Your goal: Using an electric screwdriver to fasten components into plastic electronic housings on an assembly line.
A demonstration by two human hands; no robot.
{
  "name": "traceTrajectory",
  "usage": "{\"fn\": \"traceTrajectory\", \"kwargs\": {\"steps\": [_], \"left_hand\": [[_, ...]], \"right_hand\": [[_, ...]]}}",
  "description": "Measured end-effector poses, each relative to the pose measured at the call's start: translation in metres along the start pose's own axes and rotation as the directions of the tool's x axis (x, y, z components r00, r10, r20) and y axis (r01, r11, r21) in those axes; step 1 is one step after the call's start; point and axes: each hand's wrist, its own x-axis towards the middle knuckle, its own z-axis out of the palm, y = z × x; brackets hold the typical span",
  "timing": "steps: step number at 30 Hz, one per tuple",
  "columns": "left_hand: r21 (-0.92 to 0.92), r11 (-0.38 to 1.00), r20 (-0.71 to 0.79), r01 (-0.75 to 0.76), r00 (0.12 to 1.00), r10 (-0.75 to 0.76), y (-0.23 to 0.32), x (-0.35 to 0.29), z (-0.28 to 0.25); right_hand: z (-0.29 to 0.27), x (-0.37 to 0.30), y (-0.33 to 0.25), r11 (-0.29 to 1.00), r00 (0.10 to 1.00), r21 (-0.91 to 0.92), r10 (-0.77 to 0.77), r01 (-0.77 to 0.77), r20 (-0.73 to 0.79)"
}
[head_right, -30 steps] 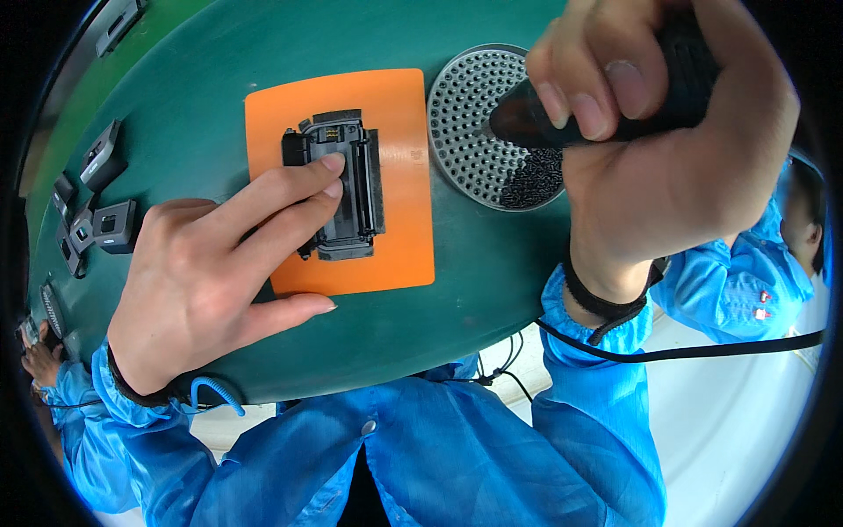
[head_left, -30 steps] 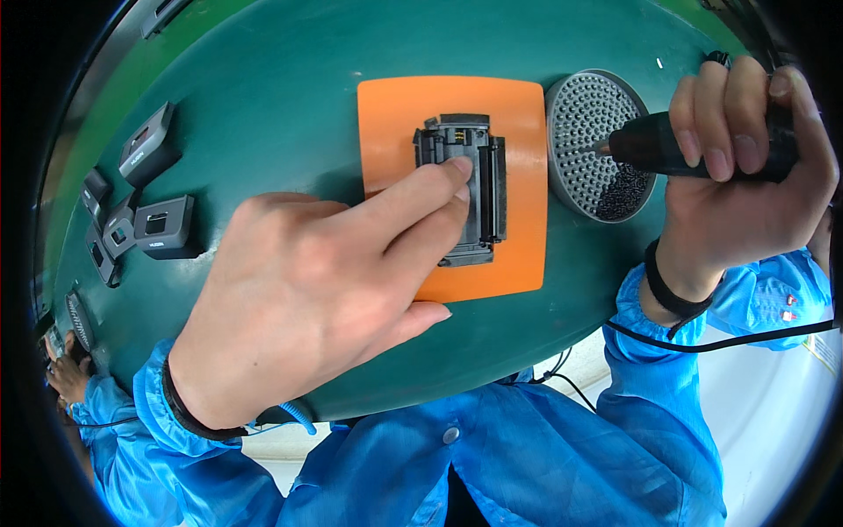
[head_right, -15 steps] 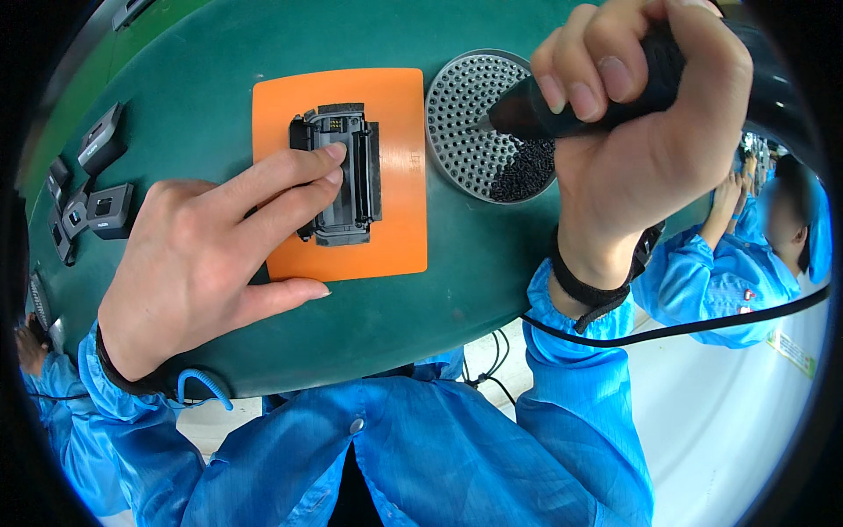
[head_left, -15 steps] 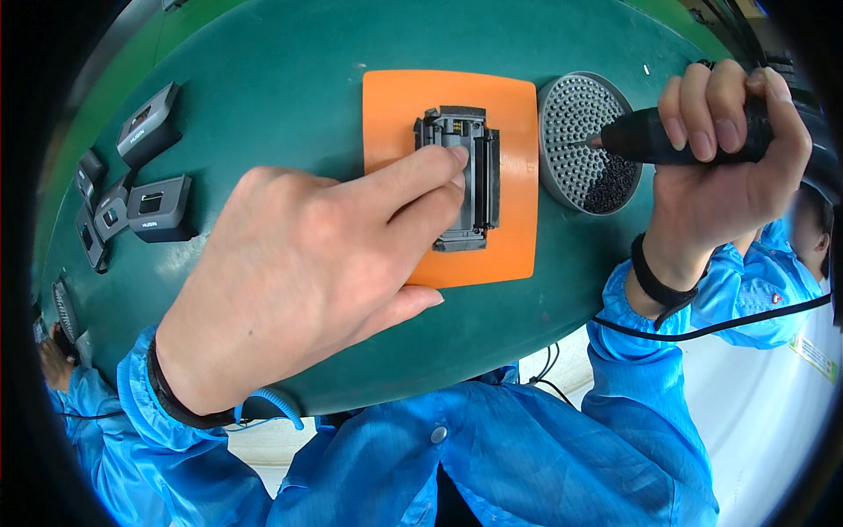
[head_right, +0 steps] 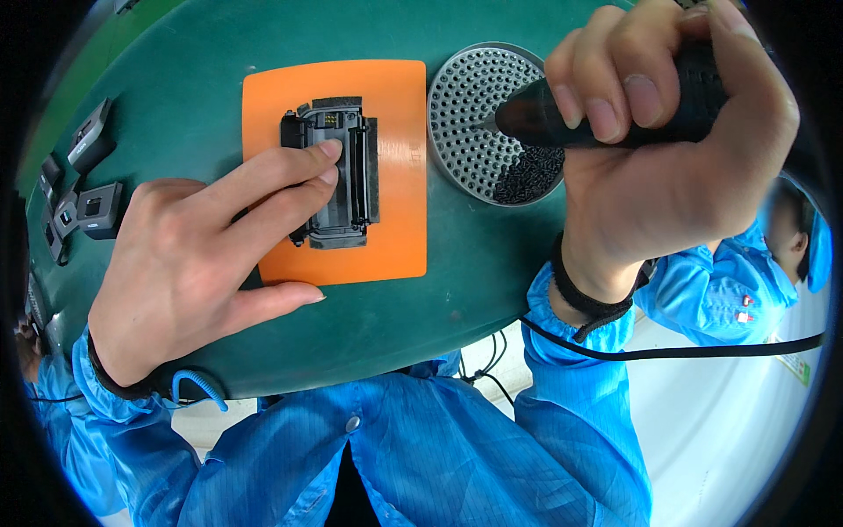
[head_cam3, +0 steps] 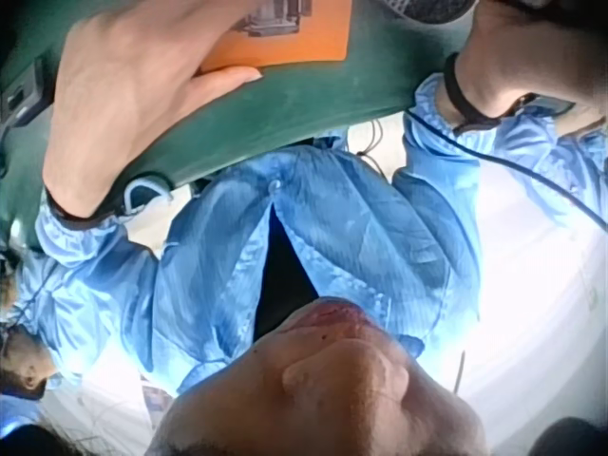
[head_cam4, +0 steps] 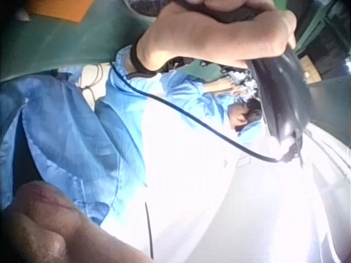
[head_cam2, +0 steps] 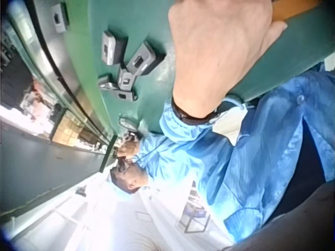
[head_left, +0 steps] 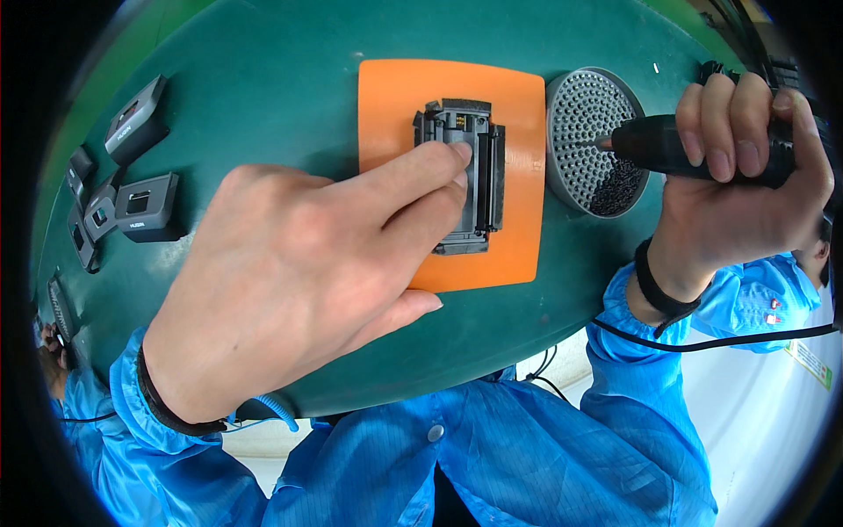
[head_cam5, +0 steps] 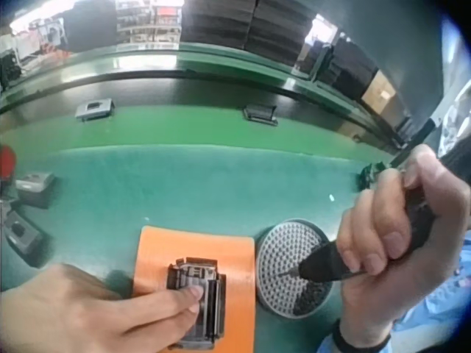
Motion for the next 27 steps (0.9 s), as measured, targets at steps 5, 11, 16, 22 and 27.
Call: {"fn": "traceTrajectory", "kwargs": {"steps": [5,11,16,22,27], "left_hand": [[0.035,0.999,-0.018,-0.008,1.0,0.009,0.0,0.0,0.001],[0.007,1.0,-0.02,-0.027,0.999,0.027,-0.001,-0.001,-0.002],[0.01,1.0,0.059,0.003,0.998,-0.004,-0.002,-0.003,-0.001],[0.045,0.999,0.043,-0.008,0.999,0.006,-0.003,-0.002,-0.001],[0.017,1.0,0.133,-0.003,0.991,0.001,0.001,0.009,-0.011]], "right_hand": [[0.006,-0.001,0.001,0.999,1.0,-0.04,-0.017,0.017,-0.006],[0.017,-0.002,-0.002,0.996,0.999,-0.08,-0.039,0.038,-0.005],[0.016,-0.002,-0.026,0.997,1.0,0.067,-0.025,0.024,0.01],[0.039,0.015,-0.025,0.961,0.967,0.275,-0.09,0.021,0.237],[0.073,-0.005,0.012,0.918,0.945,0.395,-0.14,0.012,0.296]]}}
